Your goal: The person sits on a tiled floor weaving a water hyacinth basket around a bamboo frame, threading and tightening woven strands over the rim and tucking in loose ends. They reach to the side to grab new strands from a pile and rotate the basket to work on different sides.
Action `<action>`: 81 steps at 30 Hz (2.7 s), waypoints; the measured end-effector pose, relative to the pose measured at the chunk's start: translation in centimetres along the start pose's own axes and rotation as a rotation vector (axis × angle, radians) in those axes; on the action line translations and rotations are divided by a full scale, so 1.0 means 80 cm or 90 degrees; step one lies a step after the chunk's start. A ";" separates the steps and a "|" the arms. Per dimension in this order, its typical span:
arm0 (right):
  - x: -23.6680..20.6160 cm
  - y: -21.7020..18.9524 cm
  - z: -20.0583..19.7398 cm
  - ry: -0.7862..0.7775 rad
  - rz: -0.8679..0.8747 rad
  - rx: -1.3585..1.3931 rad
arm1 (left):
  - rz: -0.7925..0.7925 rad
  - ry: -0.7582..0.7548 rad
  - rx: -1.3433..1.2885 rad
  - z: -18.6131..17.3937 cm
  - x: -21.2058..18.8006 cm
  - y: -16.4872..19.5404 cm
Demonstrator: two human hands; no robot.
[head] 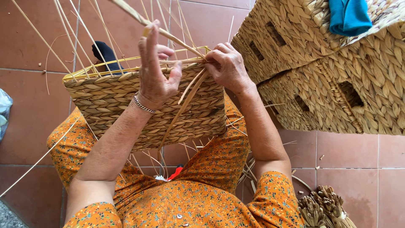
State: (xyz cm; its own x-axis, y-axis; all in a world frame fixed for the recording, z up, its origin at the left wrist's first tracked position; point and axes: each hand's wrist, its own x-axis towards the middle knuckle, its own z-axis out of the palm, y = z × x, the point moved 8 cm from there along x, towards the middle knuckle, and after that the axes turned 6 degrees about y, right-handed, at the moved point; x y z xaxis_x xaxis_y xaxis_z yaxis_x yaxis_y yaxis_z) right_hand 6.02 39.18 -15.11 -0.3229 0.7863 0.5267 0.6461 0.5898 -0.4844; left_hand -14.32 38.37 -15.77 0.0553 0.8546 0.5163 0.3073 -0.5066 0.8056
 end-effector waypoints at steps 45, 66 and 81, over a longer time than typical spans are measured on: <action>0.011 0.004 0.011 -0.092 0.042 0.110 | 0.119 -0.021 0.004 0.028 -0.005 -0.025; 0.010 0.022 0.021 0.029 0.099 0.057 | -0.411 -0.055 -0.327 0.091 -0.010 -0.121; 0.006 0.021 0.029 0.106 0.068 -0.016 | -0.083 -0.027 -0.100 0.075 -0.059 -0.044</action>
State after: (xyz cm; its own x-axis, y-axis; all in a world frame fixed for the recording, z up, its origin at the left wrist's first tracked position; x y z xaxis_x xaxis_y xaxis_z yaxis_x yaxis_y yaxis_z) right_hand 5.36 40.98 -17.24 -0.1342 0.8019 0.5822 0.6888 0.4979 -0.5270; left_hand -9.96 36.79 -22.78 0.0657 0.9163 0.3950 0.1626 -0.4004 0.9018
